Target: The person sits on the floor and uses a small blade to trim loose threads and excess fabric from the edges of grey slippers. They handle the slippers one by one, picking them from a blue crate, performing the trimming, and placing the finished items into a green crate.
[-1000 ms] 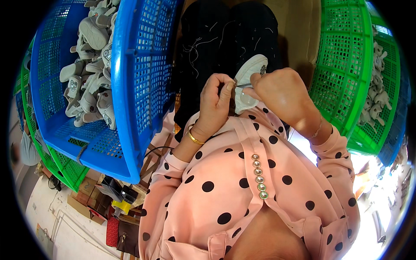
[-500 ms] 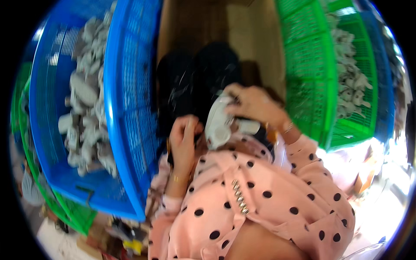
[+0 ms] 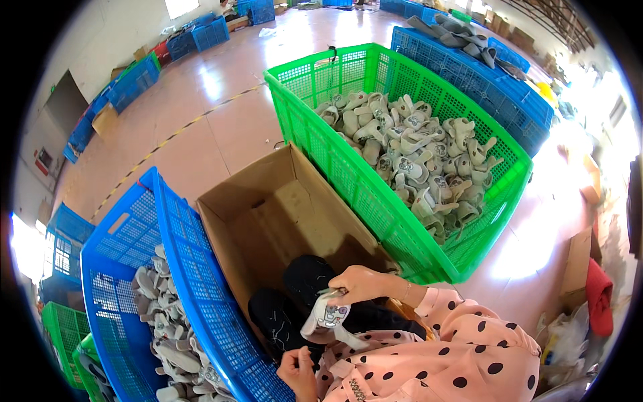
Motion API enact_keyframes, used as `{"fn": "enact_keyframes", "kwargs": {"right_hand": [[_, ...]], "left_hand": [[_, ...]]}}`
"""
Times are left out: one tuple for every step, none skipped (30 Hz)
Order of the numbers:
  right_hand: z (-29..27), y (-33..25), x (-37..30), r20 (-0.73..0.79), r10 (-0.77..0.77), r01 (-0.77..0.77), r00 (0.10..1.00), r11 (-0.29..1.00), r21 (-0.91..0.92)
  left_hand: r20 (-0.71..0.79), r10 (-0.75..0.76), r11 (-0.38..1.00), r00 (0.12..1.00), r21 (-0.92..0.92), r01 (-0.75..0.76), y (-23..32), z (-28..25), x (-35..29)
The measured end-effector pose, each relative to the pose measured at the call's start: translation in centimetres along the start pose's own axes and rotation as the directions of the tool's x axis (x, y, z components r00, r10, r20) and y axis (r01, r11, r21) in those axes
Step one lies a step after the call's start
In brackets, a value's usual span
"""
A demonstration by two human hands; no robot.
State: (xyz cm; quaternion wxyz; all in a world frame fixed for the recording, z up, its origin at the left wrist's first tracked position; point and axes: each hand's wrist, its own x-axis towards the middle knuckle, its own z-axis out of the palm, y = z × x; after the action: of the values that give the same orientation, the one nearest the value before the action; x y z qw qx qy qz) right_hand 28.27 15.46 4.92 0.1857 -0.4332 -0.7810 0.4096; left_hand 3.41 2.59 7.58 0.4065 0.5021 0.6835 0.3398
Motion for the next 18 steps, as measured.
{"fn": "enact_keyframes", "kwargs": {"right_hand": [[-0.4,0.0,-0.2,-0.057,0.018,-0.017,0.998,1.000,0.011],[-0.8,0.1,-0.4,-0.112,0.035,-0.032,0.993,0.999,0.021],[-1.1,0.1,-0.3,-0.165,0.050,-0.046,0.985,0.998,0.033],[-1.3,-0.4,-0.5,-0.201,0.066,-0.060,0.977,0.998,0.034],[-1.0,-0.2,-0.8,-0.245,0.044,-0.044,0.969,0.999,0.003],[-0.3,0.0,-1.0,-0.286,0.019,-0.028,0.958,0.999,-0.029],[0.5,0.2,-1.1,-0.327,-0.012,-0.007,0.945,0.998,-0.057],[0.7,-0.5,-1.2,-0.330,-0.033,0.014,0.943,0.998,-0.061],[1.6,-0.2,-1.3,-0.322,-0.091,0.063,0.942,0.993,-0.095],[2.1,-0.4,-1.2,-0.301,-0.138,0.096,0.944,0.984,-0.151],[2.4,-0.7,-1.4,-0.278,-0.177,0.119,0.944,0.970,-0.212],[2.6,-0.9,-1.7,-0.263,-0.189,0.133,0.946,0.967,-0.219],[3.3,-0.7,-1.8,-0.277,-0.206,0.151,0.938,0.967,-0.207],[3.6,-0.5,-2.1,-0.291,-0.198,0.150,0.936,0.972,-0.178],[3.8,-0.4,-2.2,-0.306,-0.188,0.148,0.933,0.977,-0.150],[4.2,-0.1,-2.3,-0.323,-0.186,0.162,0.928,0.982,-0.102],[4.5,0.0,-2.4,-0.320,-0.159,0.138,0.934,0.987,-0.088],[4.8,0.0,-2.6,-0.318,-0.131,0.113,0.939,0.991,-0.074]], "left_hand": [[0.093,-0.052,0.995,0.994,0.088,0.044,-0.2,0.1,0.3],[0.083,0.078,0.995,0.994,0.056,-0.083,-0.6,0.6,0.5],[0.068,0.205,0.978,0.976,0.025,-0.207,-0.8,1.2,0.9],[0.061,0.276,0.959,0.959,0.044,-0.279,-1.1,1.8,1.6],[0.059,0.347,0.935,0.936,0.056,-0.350,-1.3,2.7,2.4],[0.057,0.416,0.905,0.908,0.067,-0.419,-1.5,3.5,3.1],[0.077,0.366,0.928,0.928,0.043,-0.370,-1.9,4.1,3.7],[0.096,0.315,0.948,0.944,0.015,-0.318,-2.4,4.7,4.2],[0.117,0.265,0.964,0.957,-0.011,-0.265,-2.9,5.3,4.7],[0.154,0.085,0.978,0.984,-0.201,-0.053,-3.3,5.7,5.1],[0.136,0.072,0.973,0.988,-0.228,-0.039,-2.8,5.9,5.2],[0.118,0.059,0.967,0.991,-0.255,-0.027,-2.1,6.1,5.3],[0.104,0.045,0.959,0.994,-0.282,-0.014,-1.7,6.3,5.5],[0.069,0.024,0.981,0.997,-0.196,-0.010,-1.9,6.3,5.6],[0.066,0.044,0.966,0.997,-0.259,-0.026,-1.6,6.5,5.9],[0.056,0.059,0.947,0.997,-0.318,-0.038,-0.9,6.4,6.0],[0.046,0.073,0.925,0.996,-0.376,-0.050,-0.2,6.4,6.2],[0.055,0.083,0.892,0.995,-0.450,-0.050,0.8,6.4,6.3]]}}
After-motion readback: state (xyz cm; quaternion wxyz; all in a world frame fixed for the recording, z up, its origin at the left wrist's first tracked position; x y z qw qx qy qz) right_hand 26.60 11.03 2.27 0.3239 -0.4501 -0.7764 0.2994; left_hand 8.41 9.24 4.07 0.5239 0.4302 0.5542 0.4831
